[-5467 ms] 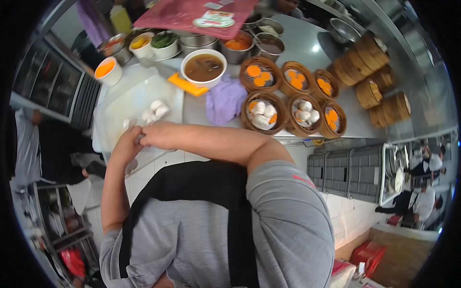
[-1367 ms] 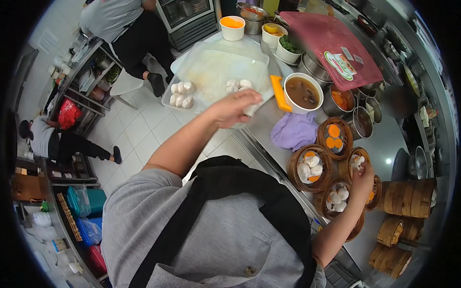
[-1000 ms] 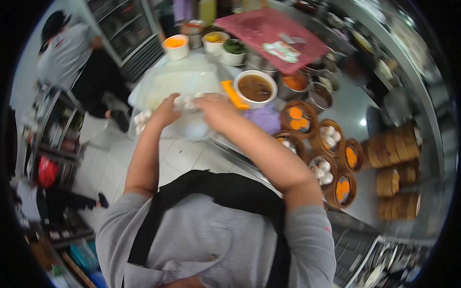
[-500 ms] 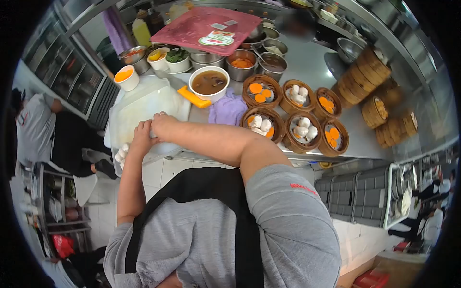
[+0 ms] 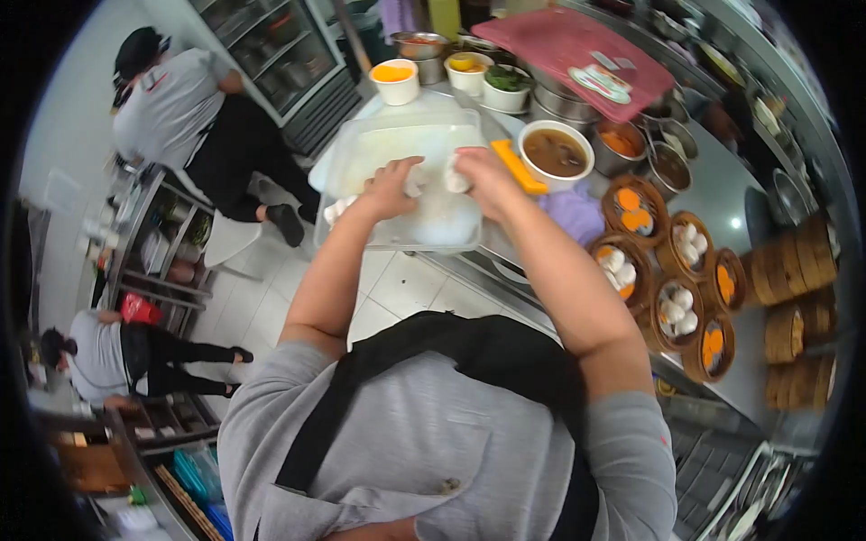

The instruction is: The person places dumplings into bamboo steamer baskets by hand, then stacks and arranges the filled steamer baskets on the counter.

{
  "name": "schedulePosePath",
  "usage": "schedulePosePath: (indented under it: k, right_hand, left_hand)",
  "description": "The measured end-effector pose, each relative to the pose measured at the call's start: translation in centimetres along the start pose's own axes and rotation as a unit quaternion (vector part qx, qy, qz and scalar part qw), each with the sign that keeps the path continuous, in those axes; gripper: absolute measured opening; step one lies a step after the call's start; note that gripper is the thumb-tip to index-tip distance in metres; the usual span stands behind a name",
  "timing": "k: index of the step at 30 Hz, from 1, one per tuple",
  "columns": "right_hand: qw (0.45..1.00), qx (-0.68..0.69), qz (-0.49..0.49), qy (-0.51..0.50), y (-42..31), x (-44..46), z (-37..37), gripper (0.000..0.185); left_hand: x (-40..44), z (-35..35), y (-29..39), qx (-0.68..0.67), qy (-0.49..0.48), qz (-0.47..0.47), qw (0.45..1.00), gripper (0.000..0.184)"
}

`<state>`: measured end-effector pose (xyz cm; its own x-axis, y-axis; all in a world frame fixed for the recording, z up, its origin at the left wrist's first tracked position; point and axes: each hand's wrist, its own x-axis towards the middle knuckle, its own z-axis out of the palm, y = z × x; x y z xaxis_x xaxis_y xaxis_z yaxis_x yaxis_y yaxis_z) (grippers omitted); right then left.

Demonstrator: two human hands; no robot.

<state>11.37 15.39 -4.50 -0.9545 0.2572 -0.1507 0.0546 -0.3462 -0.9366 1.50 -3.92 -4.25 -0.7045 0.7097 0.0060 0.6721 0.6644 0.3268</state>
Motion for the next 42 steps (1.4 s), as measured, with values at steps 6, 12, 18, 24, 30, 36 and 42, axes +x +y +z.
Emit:
schedulePosePath:
  k: [6, 12, 18, 24, 30, 36, 42]
  right_hand:
    - [0.97, 0.223, 0.086, -0.051, -1.7, -2.5, -0.2, 0.028]
    - [0.993, 0.113, 0.028, -0.025, 0.2, -3.2, -0.1, 0.043]
    - [0.992, 0.114, 0.052, -0.021, -4.3, -9.4, -5.4, 0.033]
    - [0.983, 0.168, 0.056, 0.049, -5.6, -18.9, -13.3, 0.019]
    - [0.889, -0.333, -0.246, 0.195, -6.0, -23.2, -12.3, 0.043]
    - [0.875, -0.451, -0.111, 0.138, -6.3, -22.7, -11.1, 0.042]
    - [0.987, -0.158, -0.003, 0.014, -5.1, -20.5, -10.5, 0.039]
  left_hand:
    - [-1.0, -1.4, 4.5, -0.307, -0.003, 0.089, 0.948, 0.083]
    - [-1.1, 0.1, 7.3, -0.407, -0.015, 0.102, 0.907, 0.058]
    - [-0.6, -0.4, 12.5, -0.376, -0.009, 0.108, 0.92, 0.045]
    - [-0.8, 1.9, 19.2, -0.752, -0.234, 0.12, 0.604, 0.044]
    - [-0.9, 5.0, 23.8, -0.764, -0.359, 0.065, 0.533, 0.045]
    - [-3.0, 6.0, 24.6, -0.676, -0.307, 0.098, 0.663, 0.077]
    - [-3.8, 2.3, 17.4, -0.469, -0.12, 0.206, 0.85, 0.064]
